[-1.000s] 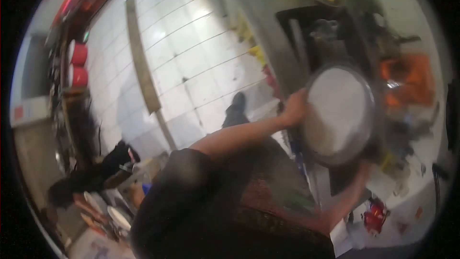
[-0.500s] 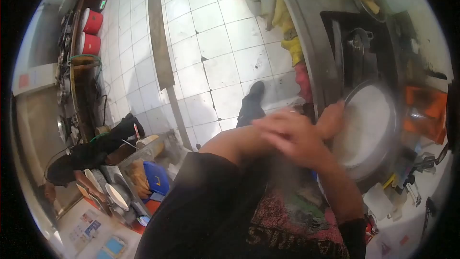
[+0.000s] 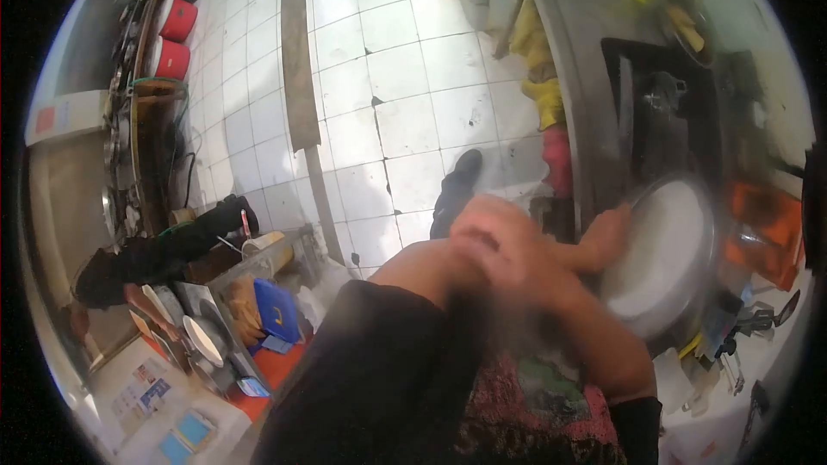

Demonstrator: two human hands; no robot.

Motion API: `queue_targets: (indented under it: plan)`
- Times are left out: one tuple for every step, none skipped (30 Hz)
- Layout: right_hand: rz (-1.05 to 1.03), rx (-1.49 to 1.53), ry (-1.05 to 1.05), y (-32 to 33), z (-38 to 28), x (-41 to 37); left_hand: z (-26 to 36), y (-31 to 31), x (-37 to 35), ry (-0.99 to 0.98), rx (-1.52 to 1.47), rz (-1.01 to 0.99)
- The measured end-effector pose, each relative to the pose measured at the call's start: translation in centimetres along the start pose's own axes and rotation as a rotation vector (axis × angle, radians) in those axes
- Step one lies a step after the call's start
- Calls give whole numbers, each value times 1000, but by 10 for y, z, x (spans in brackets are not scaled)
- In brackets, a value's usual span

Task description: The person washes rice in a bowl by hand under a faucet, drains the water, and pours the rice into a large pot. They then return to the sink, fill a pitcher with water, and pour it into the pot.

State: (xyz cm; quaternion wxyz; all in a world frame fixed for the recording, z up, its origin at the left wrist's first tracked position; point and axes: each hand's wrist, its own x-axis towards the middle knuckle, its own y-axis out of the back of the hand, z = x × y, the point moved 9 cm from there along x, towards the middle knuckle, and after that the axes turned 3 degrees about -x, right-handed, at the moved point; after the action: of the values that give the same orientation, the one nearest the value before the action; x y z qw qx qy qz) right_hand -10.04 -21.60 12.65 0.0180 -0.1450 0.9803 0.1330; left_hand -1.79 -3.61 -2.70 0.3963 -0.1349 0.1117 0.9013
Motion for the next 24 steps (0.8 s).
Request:
queue_targets:
  plan:
    - [29,54,-57,6,9,1,-1,0,-1,-1,-2,-2]
    - [97,77,-155,23,18,0,3,3,-2,-78,46,36]
    - [165,98,-253,46,27,0,6,3,-2,-156,94,75]
    - [279,132,-301,74,38,1,7,2,-2,-233,143,114]
    - [394,165,-347,100,48,2,8,-1,-3,-310,192,152]
    - [509,-205,-161,124,32,8,10,-4,-5,-386,240,190]
    - [688,-610,-32,143,11,8,16,-4,-9,-462,289,227]
    - [580,-540,-44,135,13,13,14,-6,-7,-445,274,212]
    - [474,-470,-56,125,6,20,14,-5,-6,-427,260,197]
    - [367,-400,-68,113,2,24,16,0,-4,-314,179,132]
    - [151,-344,-15,86,6,24,20,4,-6,-201,99,66]
    - [-68,-157,-46,51,5,23,25,10,-8,-88,21,1]
    - [-232,-117,8,18,-13,20,26,14,-10,24,-53,-59]
    - [-398,-68,54,-14,-32,15,7,3,-5,81,-98,-44]
    - [-512,-165,188,-37,-60,9,-12,-9,-1,138,-143,-27]
    - [-609,-118,126,-50,-68,8,-9,-10,-4,-24,-50,108]
    - [-624,-162,135,-54,-60,7,-15,-16,2,-47,-57,77]
    - [-640,-207,153,-55,-49,5,-21,-23,8,-70,-65,46]
    - [-640,-245,123,-53,-42,1,1,-4,-4,-47,59,21]
    - [-634,-286,90,-49,-36,-6,13,11,-13,20,-58,-69]
    - [-618,-333,52,-49,-33,-10,17,18,-17,50,-102,-94]
    - [-602,-337,75,-49,-45,-12,21,26,-20,81,-145,-117]
    - [-577,-341,90,-45,-63,-17,20,21,-20,83,-109,-87]
    - [-542,-344,99,-40,-76,-19,19,16,-20,85,-73,-57]
